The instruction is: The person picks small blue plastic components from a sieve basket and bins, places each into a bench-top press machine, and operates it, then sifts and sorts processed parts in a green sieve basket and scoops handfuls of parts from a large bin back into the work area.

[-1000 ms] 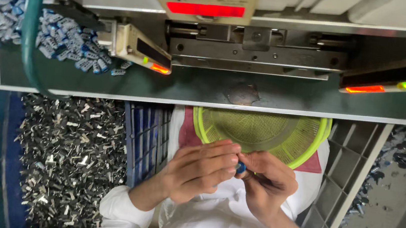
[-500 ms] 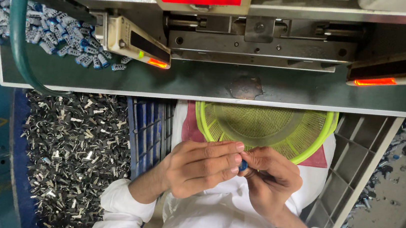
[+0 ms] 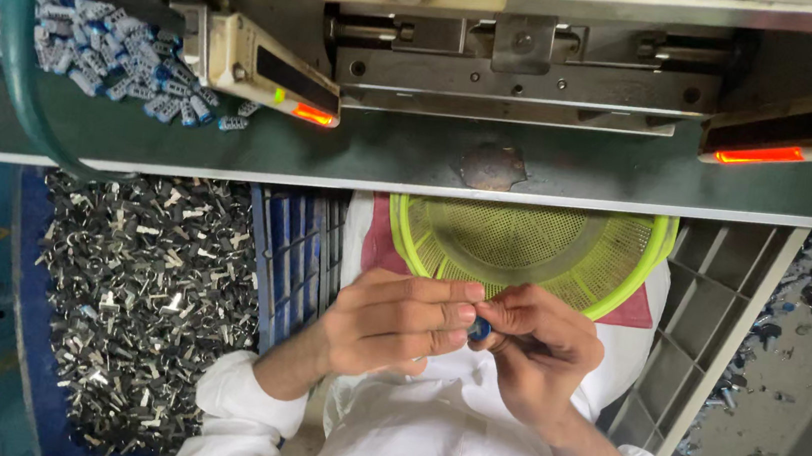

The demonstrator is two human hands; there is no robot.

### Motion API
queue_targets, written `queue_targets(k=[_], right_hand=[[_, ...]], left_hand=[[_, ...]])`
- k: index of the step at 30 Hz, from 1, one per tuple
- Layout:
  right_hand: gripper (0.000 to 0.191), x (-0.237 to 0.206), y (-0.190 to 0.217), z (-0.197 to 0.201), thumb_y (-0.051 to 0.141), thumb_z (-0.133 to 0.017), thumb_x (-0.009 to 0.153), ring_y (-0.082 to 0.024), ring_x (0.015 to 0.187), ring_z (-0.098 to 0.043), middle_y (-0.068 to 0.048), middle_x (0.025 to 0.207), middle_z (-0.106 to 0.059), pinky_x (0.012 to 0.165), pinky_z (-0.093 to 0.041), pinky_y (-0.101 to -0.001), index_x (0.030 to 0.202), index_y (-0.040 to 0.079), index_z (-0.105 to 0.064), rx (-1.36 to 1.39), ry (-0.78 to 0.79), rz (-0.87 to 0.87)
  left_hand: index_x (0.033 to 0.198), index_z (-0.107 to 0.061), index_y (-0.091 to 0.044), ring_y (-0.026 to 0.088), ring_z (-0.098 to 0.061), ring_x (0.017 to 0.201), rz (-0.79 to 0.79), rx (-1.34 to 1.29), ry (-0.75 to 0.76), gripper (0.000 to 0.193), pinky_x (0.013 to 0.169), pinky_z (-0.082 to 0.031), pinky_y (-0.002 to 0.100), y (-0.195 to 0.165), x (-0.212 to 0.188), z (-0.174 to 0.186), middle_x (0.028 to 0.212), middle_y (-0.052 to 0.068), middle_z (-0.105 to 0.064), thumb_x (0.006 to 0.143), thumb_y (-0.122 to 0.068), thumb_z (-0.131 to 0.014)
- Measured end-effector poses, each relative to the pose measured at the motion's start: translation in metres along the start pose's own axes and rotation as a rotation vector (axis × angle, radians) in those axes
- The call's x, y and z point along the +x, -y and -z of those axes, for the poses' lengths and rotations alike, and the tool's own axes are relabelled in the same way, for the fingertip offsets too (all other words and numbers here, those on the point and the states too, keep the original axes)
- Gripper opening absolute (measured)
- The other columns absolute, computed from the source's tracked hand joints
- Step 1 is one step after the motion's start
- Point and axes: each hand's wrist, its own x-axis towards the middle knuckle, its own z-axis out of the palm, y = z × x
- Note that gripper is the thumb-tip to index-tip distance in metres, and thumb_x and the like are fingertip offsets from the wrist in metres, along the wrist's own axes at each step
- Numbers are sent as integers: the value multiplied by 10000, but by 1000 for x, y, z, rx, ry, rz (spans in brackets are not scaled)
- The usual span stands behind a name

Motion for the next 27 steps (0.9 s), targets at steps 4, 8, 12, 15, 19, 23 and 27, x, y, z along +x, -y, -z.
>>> queue_targets(k=[4, 8, 12, 15, 19, 23, 27], right_hand=[[236, 4, 5, -1, -172, -746, 764, -124, 706, -661, -102, 849, -697, 620, -563, -222, 966, -51, -750, -61, 25, 37], [247, 1, 1, -3, -131, -804, 749, -117, 704, -630, -88, 830, -689, 626, -500, -216, 975, -45, -753, -74, 6, 56], [242, -5, -5, -4, -84, -823, 751, -116, 710, -614, -96, 851, -691, 613, -468, -209, 981, -55, -754, 51, -10, -16], [213, -6, -7, -6, -83, -808, 788, -126, 742, -614, -110, 882, -692, 633, -468, -215, 995, -68, -757, 155, -30, -53], [209, -1, -4, -5, -117, -789, 786, -116, 688, -652, -98, 858, -683, 597, -554, -224, 985, -65, -754, 131, 21, -99], [242, 3, 1, -1, -188, -745, 765, -108, 676, -649, -96, 840, -690, 607, -538, -211, 971, -60, -753, 24, 65, -12], [310, 3, 2, -1, -235, -652, 732, -104, 674, -630, -93, 824, -687, 597, -511, -203, 958, -53, -761, -90, 45, -11]], left_hand=[[1036, -701, 92, 389, -734, 1104, -115, 56, 25, 225, 874, -661, 429, -1, 13, 8, 1121, 194, -698, 876, 53, -855], [1022, -694, 100, 398, -723, 1114, -140, 93, 49, 230, 873, -629, 440, -2, 14, 9, 1110, 209, -700, 866, 62, -858], [1021, -699, 89, 399, -721, 1120, -183, 149, 10, 245, 864, -671, 428, -1, 3, -2, 1104, 209, -705, 865, 43, -882], [1040, -681, 80, 390, -705, 1142, -197, 214, -143, 254, 890, -625, 441, -2, -5, -17, 1138, 201, -682, 889, 40, -881], [920, -703, 19, 389, -750, 1121, 106, 27, 234, 268, 760, -628, 423, -4, -10, -16, 1061, 155, -738, 700, -6, -853], [1035, -702, 33, 360, -738, 1119, -29, 0, -8, 267, 861, -665, 402, 0, -6, 0, 1101, 160, -726, 809, 50, -843], [1065, -677, 80, 385, -715, 1148, -77, 25, 35, 255, 901, -625, 453, 1, -1, 8, 1105, 189, -711, 875, 50, -843]])
